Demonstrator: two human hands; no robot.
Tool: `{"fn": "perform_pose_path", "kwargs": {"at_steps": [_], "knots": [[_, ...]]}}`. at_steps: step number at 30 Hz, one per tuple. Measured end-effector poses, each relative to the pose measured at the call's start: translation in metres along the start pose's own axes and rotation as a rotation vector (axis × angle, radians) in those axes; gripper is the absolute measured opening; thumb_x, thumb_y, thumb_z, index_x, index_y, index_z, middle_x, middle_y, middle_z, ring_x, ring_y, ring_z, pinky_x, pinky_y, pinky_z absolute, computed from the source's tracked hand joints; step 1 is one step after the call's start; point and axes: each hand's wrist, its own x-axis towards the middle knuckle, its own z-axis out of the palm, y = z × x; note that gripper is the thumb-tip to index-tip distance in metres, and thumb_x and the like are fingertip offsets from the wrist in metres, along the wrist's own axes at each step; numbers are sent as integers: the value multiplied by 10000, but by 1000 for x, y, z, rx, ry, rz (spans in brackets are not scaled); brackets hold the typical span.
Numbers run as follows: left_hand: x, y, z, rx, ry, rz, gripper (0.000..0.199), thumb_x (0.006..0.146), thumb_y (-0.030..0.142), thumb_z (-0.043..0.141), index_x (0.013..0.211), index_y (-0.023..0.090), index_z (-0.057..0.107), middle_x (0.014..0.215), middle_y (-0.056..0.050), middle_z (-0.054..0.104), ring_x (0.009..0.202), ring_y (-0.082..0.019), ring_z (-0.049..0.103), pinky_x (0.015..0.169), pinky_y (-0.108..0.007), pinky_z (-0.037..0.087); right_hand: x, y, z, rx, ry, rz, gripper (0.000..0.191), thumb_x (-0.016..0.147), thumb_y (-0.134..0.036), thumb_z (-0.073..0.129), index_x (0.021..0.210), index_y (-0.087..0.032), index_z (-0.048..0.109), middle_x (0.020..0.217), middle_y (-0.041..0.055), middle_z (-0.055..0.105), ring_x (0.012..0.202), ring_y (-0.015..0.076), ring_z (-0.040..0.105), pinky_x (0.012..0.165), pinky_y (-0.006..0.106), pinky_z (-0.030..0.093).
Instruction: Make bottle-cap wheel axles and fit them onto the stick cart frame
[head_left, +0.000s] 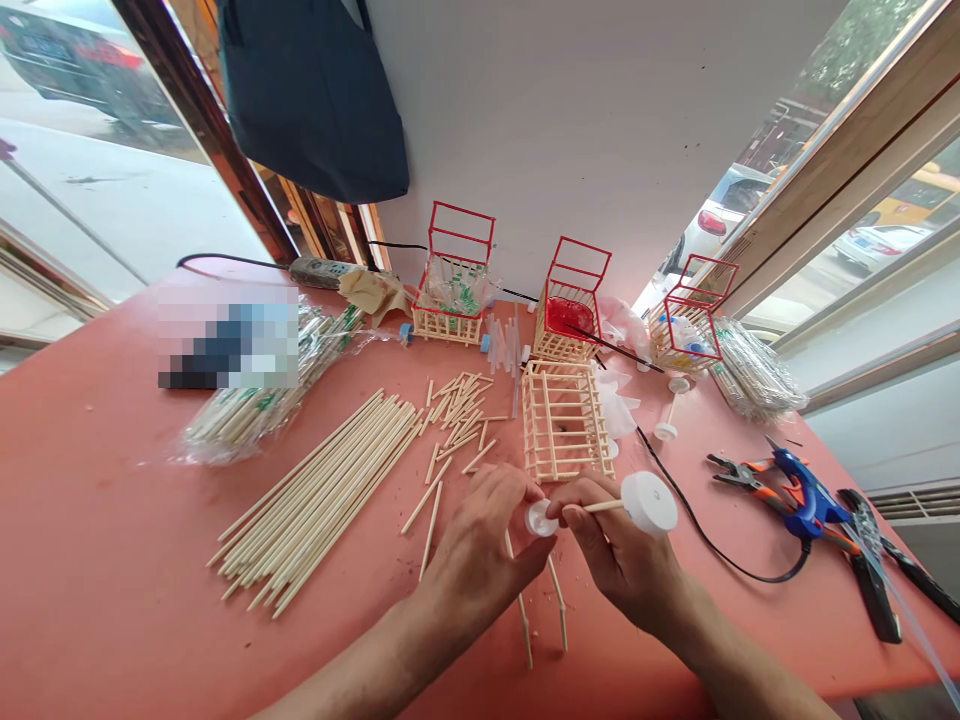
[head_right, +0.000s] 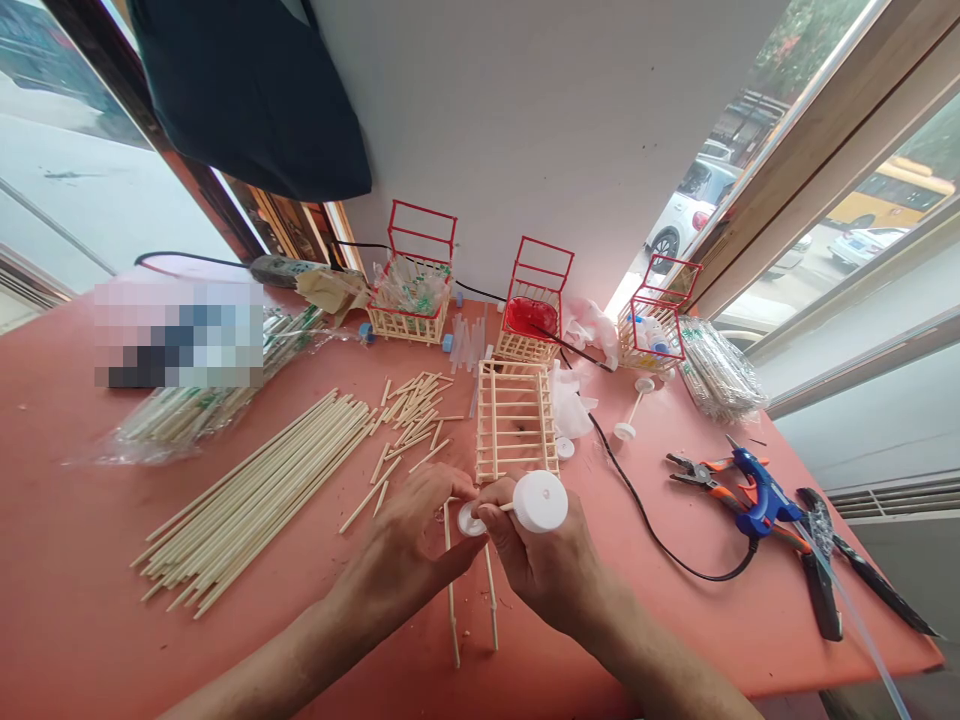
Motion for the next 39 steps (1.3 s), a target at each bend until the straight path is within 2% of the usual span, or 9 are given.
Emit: {"fn": "perform_pose_path", "kwargs": {"at_steps": [12, 22, 30, 39], "knots": [[0, 0, 1, 4, -3, -2, 118, 920, 245, 680, 890, 224, 568, 872, -12, 642, 853, -220, 582, 764, -350, 438, 1, -2, -2, -13, -11, 25, 228, 1065, -233, 435, 957, -206, 634, 820, 52, 709, 769, 193, 656, 721, 320, 523], [1, 1, -1, 5, 3, 7, 110, 913, 217, 688, 897, 213, 579, 872, -9, 645, 848, -211, 585, 760, -342, 443, 0, 2, -1, 28, 6, 5, 175, 1056, -227, 471, 988, -205, 630, 838, 43, 726, 771, 183, 679, 730, 312, 530], [0, 1, 0, 11, -4, 3, 118, 940, 279, 669, 891, 220, 578, 883, -18, 655, 859, -217, 586, 765, -353, 455, 2, 0, -1, 6, 21, -23, 178, 1047, -204, 478, 957, -216, 631, 826, 32, 737, 766, 177, 694, 727, 298, 541], [0, 1, -1, 16, 4, 12, 117, 938, 276, 665, 881, 220, 579, 869, -19, 657, 849, -218, 587, 756, -350, 452, 2, 1, -1, 27, 21, 15, 141, 1019, -213, 526, 950, -218, 649, 830, 40, 751, 767, 186, 702, 724, 296, 548]]}}
